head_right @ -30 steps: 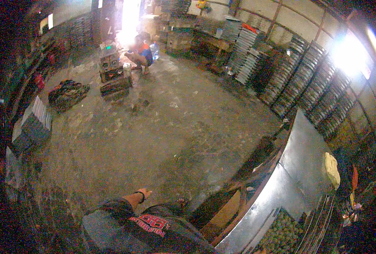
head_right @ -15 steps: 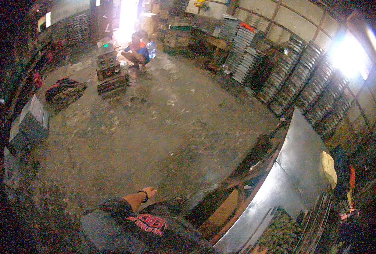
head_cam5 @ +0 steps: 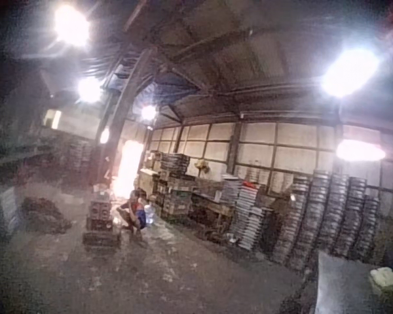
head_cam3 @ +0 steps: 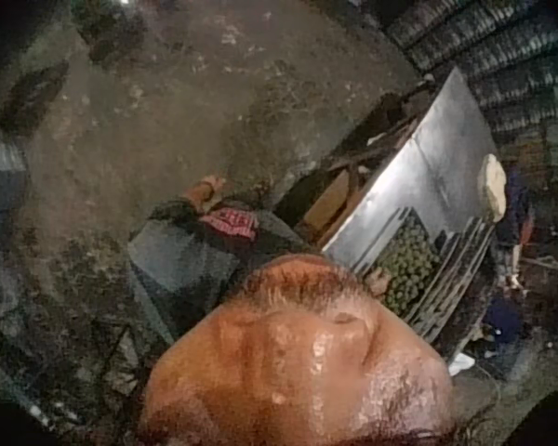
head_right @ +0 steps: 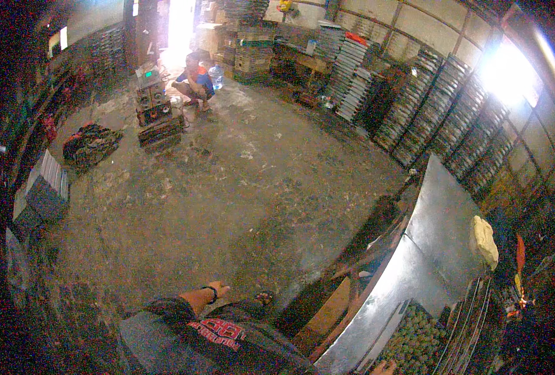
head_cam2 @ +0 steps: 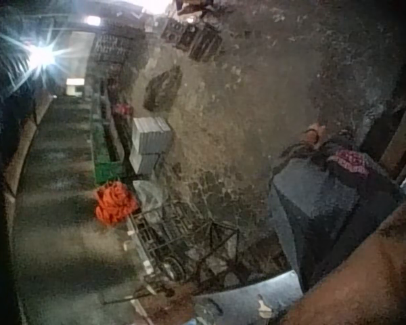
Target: The person arranges small green food items on a metal tray by hand, picking them up and placing them in rows. Another person is visible in the background working with dough.
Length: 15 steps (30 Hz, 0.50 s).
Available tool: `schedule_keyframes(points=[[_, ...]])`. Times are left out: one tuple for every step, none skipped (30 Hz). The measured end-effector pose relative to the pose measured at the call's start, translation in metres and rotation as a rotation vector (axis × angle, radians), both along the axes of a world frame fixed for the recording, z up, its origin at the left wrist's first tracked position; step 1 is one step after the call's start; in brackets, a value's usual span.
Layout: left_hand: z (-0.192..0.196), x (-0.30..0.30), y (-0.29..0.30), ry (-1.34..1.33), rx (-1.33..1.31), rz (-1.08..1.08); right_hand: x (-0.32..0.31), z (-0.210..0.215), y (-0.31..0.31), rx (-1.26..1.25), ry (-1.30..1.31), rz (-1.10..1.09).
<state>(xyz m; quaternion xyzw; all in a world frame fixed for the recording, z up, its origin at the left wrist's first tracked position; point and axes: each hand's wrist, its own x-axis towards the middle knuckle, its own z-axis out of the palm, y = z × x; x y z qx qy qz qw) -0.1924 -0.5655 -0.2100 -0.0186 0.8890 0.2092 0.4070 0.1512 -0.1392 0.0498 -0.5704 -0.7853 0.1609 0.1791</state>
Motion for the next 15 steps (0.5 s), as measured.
schedule_keyframes(points=[[-0.001,0.002,0.0,0.001,-0.019,0.018,-0.003,0.004,-0.004,-0.018,0.026,-0.028],[-0.008,0.003,-0.002,0.047,-0.01,0.021,-0.004,0.006,-0.005,-0.027,0.031,-0.026],[-0.02,0.005,-0.005,0.093,-0.002,0.024,-0.005,0.007,-0.006,-0.036,0.036,-0.023],[-0.028,0.007,-0.006,0.137,0.007,0.023,-0.005,0.007,-0.006,-0.044,0.039,-0.025],[-0.014,0.005,-0.001,0.072,0.019,0.0,0.0,0.002,-0.003,-0.058,0.009,-0.057],[0.003,0.002,0.003,0.008,0.03,-0.023,0.005,-0.007,0.005,-0.072,-0.021,-0.088],[0.017,0.0,0.004,-0.054,0.036,-0.042,0.01,-0.018,0.013,-0.092,-0.048,-0.117],[0.013,0.002,0.003,-0.02,0.03,-0.034,0.01,-0.029,0.022,-0.066,-0.093,-0.16],[0.005,0.003,0.001,0.014,0.024,-0.026,0.011,-0.041,0.031,-0.04,-0.138,-0.204],[-0.005,0.004,-0.001,0.051,0.018,-0.016,0.012,-0.048,0.037,-0.014,-0.181,-0.246],[-0.017,0.005,-0.005,0.069,0.02,-0.018,0.014,-0.047,0.038,0.021,-0.195,-0.104],[-0.029,0.006,-0.01,0.087,0.023,-0.019,0.017,-0.044,0.039,0.057,-0.208,0.038],[-0.028,0.005,-0.009,0.108,0.032,-0.031,0.02,-0.04,0.037,0.096,-0.217,0.168],[-0.027,0.003,-0.008,0.064,0.02,-0.029,0.019,-0.037,0.035,0.102,-0.217,0.151],[-0.026,0.0,-0.007,0.02,0.009,-0.027,0.016,-0.035,0.032,0.108,-0.216,0.134]])
